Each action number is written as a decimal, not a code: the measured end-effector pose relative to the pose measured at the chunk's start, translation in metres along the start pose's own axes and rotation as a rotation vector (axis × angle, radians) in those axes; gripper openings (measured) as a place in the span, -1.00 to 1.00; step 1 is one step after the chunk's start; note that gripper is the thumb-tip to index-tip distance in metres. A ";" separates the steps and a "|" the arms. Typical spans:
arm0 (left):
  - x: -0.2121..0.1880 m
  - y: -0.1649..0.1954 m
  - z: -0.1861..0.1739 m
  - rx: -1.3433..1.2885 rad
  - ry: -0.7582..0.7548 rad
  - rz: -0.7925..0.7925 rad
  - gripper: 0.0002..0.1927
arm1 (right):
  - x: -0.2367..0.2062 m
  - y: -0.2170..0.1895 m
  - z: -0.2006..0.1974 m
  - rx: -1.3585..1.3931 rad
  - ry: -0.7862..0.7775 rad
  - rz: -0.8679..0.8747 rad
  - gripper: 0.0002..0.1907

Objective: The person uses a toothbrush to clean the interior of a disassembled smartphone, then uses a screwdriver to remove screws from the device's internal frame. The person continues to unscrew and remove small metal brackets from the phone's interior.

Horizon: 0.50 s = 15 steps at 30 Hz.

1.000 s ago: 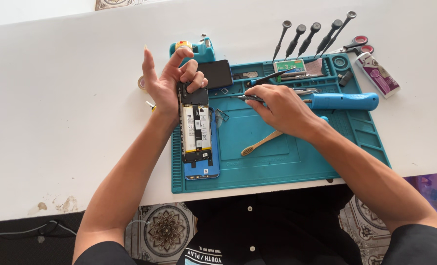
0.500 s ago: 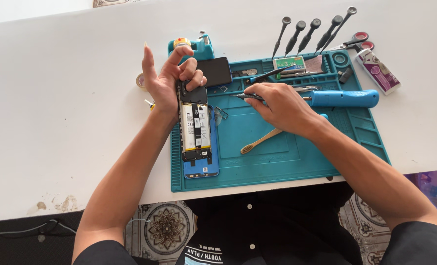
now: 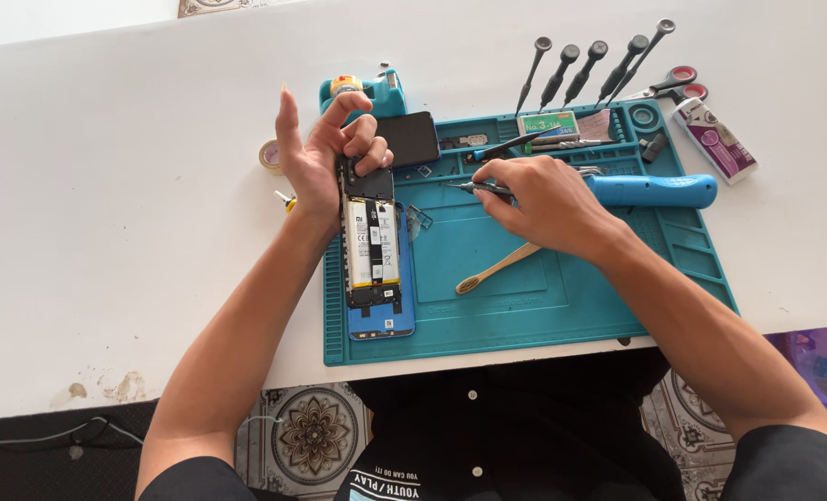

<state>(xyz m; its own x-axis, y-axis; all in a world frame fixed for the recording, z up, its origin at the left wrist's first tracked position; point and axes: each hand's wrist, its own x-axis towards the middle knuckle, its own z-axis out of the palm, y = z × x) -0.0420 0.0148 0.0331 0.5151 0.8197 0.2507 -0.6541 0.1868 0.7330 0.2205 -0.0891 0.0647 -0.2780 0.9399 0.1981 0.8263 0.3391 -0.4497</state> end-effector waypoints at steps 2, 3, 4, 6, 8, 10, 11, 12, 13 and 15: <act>-0.001 0.000 0.000 0.022 0.010 0.003 -0.17 | 0.000 -0.001 -0.002 -0.004 -0.037 0.078 -0.68; -0.001 -0.001 0.000 0.032 0.011 0.005 -0.17 | 0.000 -0.001 -0.003 -0.009 -0.053 0.118 -0.67; -0.001 -0.001 0.001 0.022 0.009 0.001 -0.18 | -0.001 -0.001 -0.003 -0.011 -0.027 0.088 -0.68; 0.000 -0.001 0.001 0.004 0.009 -0.004 -0.18 | -0.002 -0.001 -0.004 -0.013 0.024 0.022 -0.70; -0.001 -0.001 0.001 0.020 0.012 -0.002 -0.18 | -0.002 0.000 -0.003 0.000 0.000 0.056 -0.71; 0.000 -0.001 0.001 0.025 0.006 -0.004 -0.18 | -0.001 0.001 -0.002 0.005 0.010 0.037 -0.71; 0.000 -0.001 0.001 0.020 0.002 -0.006 -0.18 | -0.001 0.002 0.000 0.005 0.030 0.002 -0.71; 0.000 -0.001 0.002 0.015 0.001 -0.009 -0.18 | 0.000 0.002 0.002 0.006 0.047 -0.033 -0.72; -0.001 -0.001 0.002 0.022 0.008 -0.009 -0.19 | 0.000 0.002 0.004 0.023 0.043 -0.037 -0.71; -0.001 -0.001 0.001 0.035 0.018 -0.008 -0.19 | 0.000 0.003 0.006 0.054 0.037 -0.045 -0.71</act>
<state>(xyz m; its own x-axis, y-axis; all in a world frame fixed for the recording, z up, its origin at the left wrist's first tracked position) -0.0412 0.0127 0.0330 0.5096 0.8281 0.2337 -0.6304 0.1745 0.7564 0.2198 -0.0883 0.0579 -0.2952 0.9219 0.2510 0.7854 0.3837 -0.4857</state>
